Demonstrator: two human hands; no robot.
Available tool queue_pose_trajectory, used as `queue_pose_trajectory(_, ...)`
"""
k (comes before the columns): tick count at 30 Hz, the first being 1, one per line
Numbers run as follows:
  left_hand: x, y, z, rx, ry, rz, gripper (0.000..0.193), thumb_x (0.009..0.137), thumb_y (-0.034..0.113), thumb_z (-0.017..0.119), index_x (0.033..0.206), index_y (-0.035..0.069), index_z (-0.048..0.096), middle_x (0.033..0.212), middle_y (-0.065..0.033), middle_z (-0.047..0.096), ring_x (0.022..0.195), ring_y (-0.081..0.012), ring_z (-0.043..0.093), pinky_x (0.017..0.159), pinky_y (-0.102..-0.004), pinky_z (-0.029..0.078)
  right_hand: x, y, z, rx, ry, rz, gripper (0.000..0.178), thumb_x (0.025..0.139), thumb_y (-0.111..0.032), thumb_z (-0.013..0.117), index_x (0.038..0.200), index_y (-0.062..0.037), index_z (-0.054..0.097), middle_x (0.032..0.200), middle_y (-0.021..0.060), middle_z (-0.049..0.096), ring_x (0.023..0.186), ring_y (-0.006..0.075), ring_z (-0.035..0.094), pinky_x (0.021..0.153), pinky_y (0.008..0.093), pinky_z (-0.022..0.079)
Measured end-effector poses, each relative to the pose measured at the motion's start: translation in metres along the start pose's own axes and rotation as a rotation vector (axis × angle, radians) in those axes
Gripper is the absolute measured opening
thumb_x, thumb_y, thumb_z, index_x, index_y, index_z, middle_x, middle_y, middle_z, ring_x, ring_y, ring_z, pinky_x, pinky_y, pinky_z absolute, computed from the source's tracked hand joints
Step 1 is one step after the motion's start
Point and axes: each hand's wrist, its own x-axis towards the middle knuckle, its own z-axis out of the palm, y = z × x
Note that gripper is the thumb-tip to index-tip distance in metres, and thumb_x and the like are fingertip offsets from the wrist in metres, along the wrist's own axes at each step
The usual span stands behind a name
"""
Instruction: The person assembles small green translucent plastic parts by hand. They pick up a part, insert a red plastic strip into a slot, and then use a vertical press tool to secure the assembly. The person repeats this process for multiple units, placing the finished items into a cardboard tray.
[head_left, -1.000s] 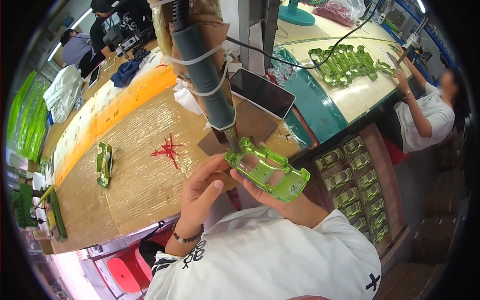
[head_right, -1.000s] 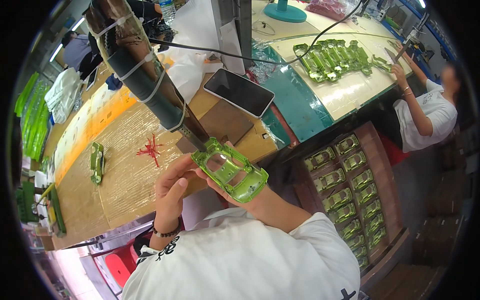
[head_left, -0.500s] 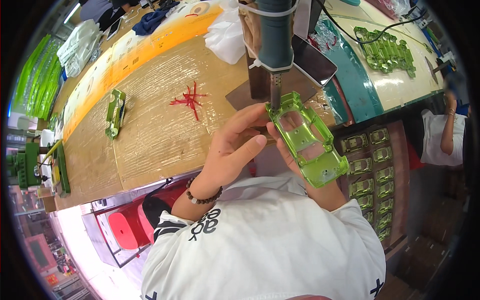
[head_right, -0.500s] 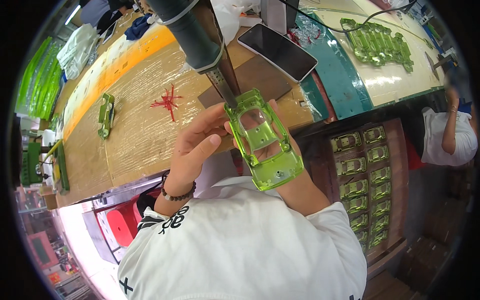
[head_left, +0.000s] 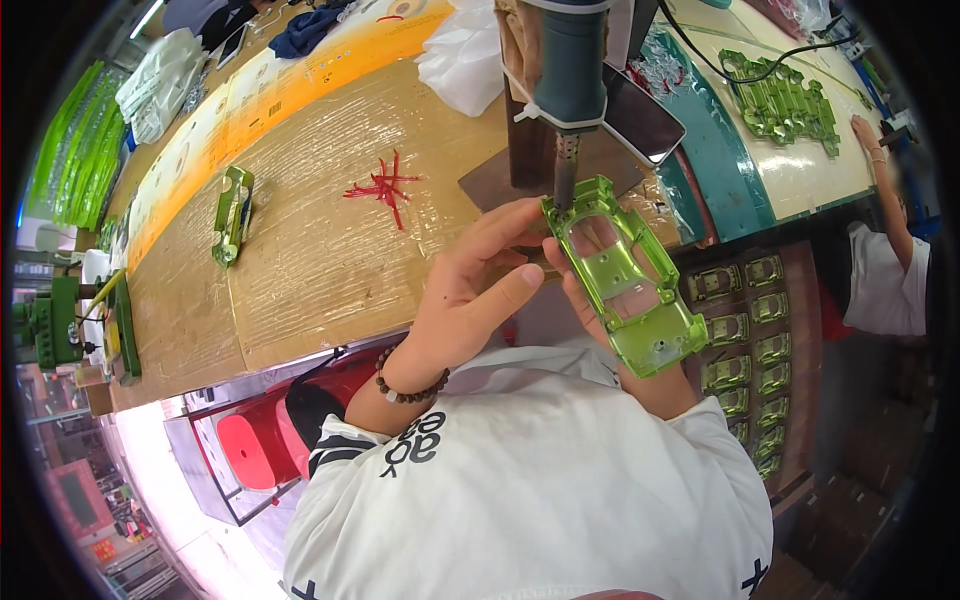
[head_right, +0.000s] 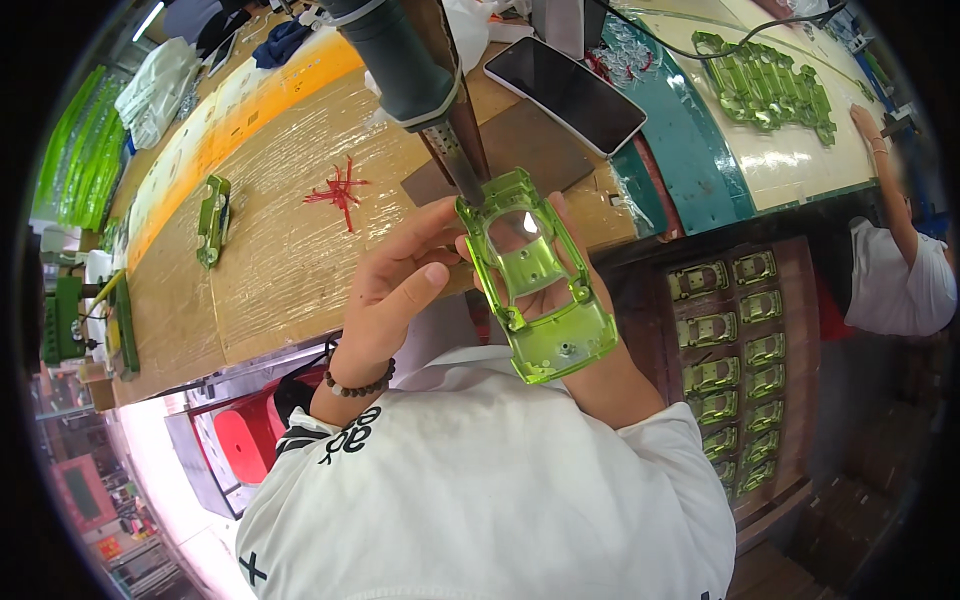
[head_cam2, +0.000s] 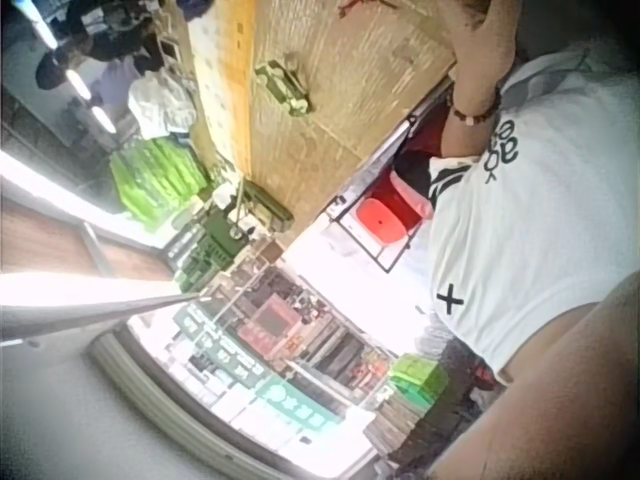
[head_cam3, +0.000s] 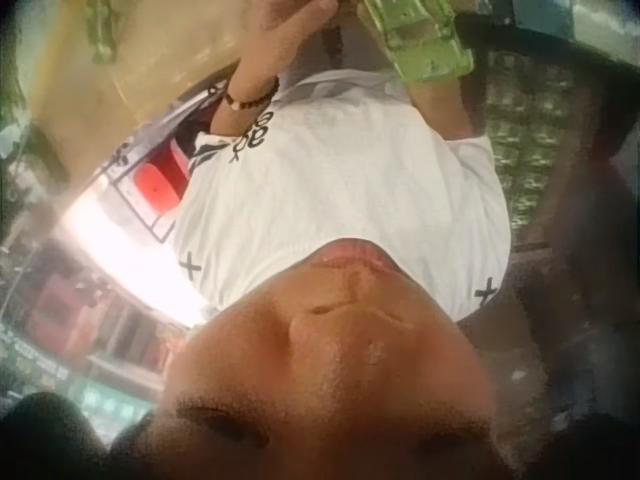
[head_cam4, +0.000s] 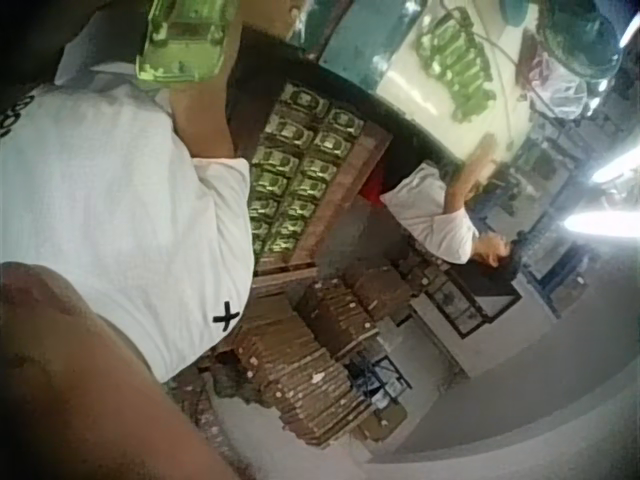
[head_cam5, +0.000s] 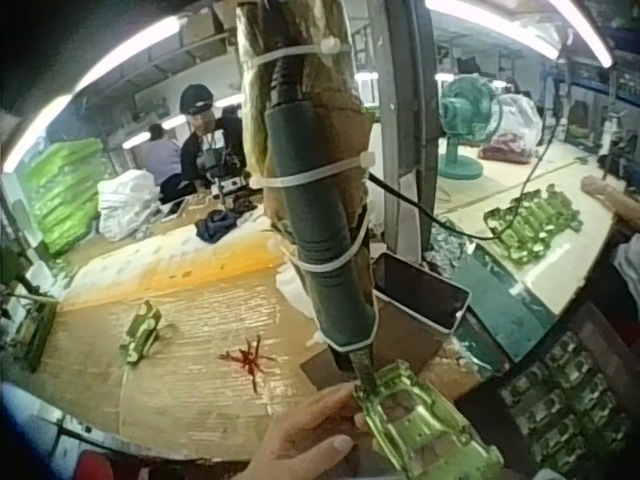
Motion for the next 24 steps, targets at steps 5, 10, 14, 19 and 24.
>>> queue_pose_trajectory(5,0.002,-0.002,0.000,-0.034,0.002,0.000,0.044,0.083,0.004,0.051,0.125,0.000,0.042,0.127,-0.0131,0.041,0.109,-0.0205,0.048,0.088,-0.0317,0.041,0.005,-0.007,-0.004,-0.020,-0.099,0.084,0.042,0.089,-0.028,0.045,0.127,-0.0106,0.039,0.132,0.0114,0.039,0.124,0.0315,0.032,0.093,0.0412,0.044)
queue_pose_trajectory(10,0.002,-0.005,-0.004,0.048,-0.035,0.063,0.044,0.083,0.004,0.050,0.125,-0.001,0.041,0.127,-0.0127,0.041,0.110,-0.0203,0.047,0.090,-0.0322,0.040,0.001,-0.001,0.003,-0.041,0.043,0.009,0.043,0.090,-0.032,0.042,0.125,-0.0081,0.041,0.126,0.0136,0.042,0.118,0.0313,0.037,0.088,0.0400,0.046)
queue_pose_trajectory(14,0.003,-0.002,0.000,-0.011,-0.015,0.002,0.044,0.083,0.003,0.049,0.126,-0.001,0.041,0.127,-0.0121,0.040,0.110,-0.0202,0.047,0.090,-0.0325,0.039,0.009,0.010,0.036,-0.144,0.456,-0.122,0.054,0.091,-0.045,0.036,0.115,0.0012,0.048,0.102,0.0222,0.057,0.084,0.0264,0.062,0.065,0.0316,0.056)
queue_pose_trajectory(19,0.004,-0.003,-0.003,0.045,-0.047,0.063,0.044,0.083,0.002,0.048,0.127,-0.001,0.040,0.128,-0.0120,0.040,0.111,-0.0205,0.047,0.091,-0.0333,0.039,0.010,0.009,0.036,-0.125,0.447,-0.117,0.048,0.092,-0.042,0.035,0.111,-0.0009,0.052,0.098,0.0172,0.060,0.082,0.0226,0.062,0.066,0.0293,0.055)
queue_pose_trajectory(24,0.007,-0.003,-0.003,0.052,-0.083,0.103,0.044,0.083,0.001,0.048,0.127,0.000,0.040,0.127,-0.0120,0.040,0.111,-0.0206,0.047,0.091,-0.0341,0.039,0.010,0.008,0.036,-0.176,0.441,-0.132,0.046,0.092,-0.041,0.035,0.110,-0.0019,0.052,0.096,0.0160,0.060,0.080,0.0212,0.063,0.065,0.0290,0.055)
